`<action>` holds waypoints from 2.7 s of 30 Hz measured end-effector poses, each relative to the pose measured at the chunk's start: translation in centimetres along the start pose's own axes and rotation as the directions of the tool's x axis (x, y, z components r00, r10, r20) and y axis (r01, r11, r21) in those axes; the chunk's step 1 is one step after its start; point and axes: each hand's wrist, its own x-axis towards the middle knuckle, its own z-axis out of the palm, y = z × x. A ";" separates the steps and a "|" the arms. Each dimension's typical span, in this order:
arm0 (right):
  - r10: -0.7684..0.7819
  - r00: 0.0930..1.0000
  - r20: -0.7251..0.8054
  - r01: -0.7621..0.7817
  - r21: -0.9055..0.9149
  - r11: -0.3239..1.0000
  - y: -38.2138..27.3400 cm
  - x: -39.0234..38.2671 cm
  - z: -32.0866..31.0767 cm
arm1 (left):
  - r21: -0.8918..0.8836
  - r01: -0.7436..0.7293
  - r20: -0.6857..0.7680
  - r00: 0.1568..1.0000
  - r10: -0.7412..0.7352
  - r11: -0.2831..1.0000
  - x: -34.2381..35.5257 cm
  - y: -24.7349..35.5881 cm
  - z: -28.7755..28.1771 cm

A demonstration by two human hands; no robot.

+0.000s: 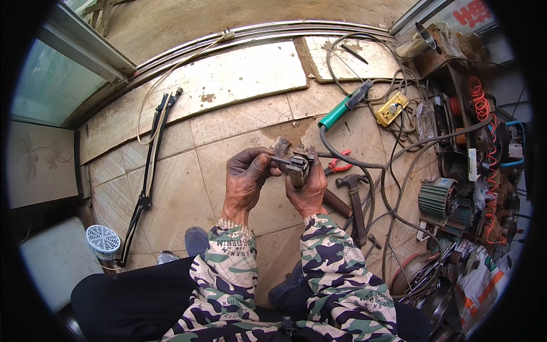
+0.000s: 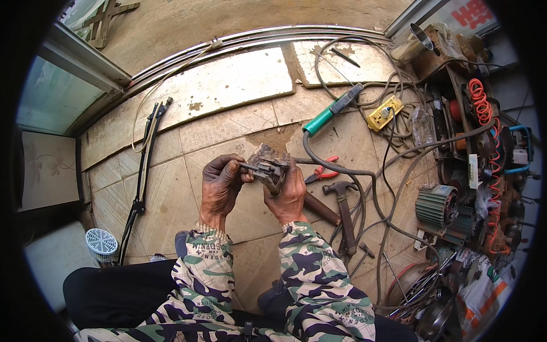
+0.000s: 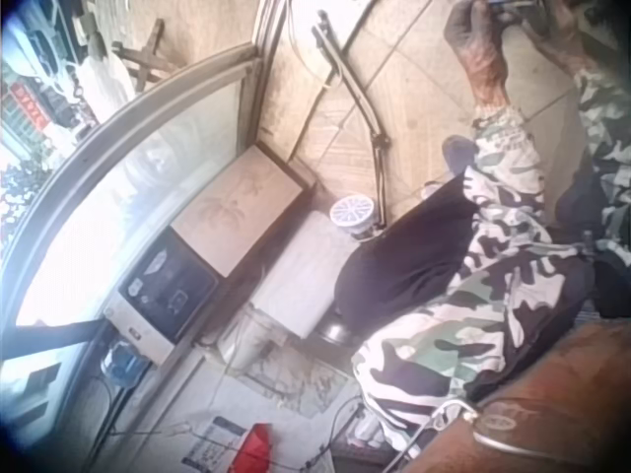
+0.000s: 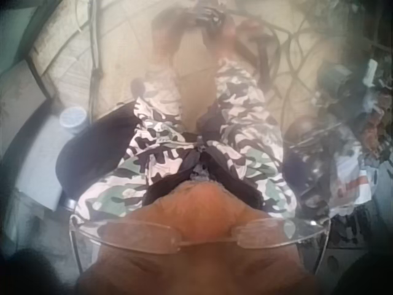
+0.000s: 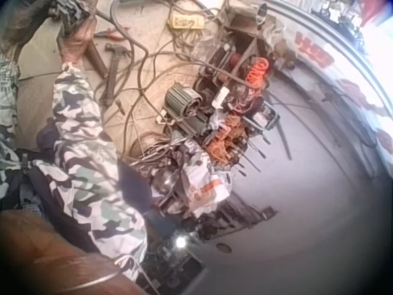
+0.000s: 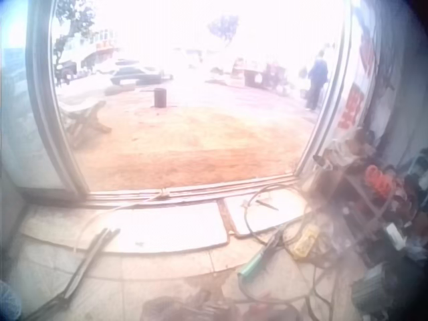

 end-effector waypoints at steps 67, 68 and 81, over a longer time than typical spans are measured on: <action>0.120 0.991 0.054 -0.125 0.121 0.985 0.6 -1.4 1.8 | 0.036 0.006 -0.027 1.000 -0.005 0.999 -0.2 -0.2 0.1; 0.123 0.991 0.055 -0.130 0.134 0.982 0.6 -1.4 1.7 | 0.035 0.007 -0.028 1.000 -0.006 0.999 -0.2 -0.2 0.2; 0.034 0.999 0.036 -0.037 0.078 0.996 0.8 -0.9 0.9 | -0.005 0.008 0.027 1.000 -0.008 1.000 -0.5 -0.3 -0.4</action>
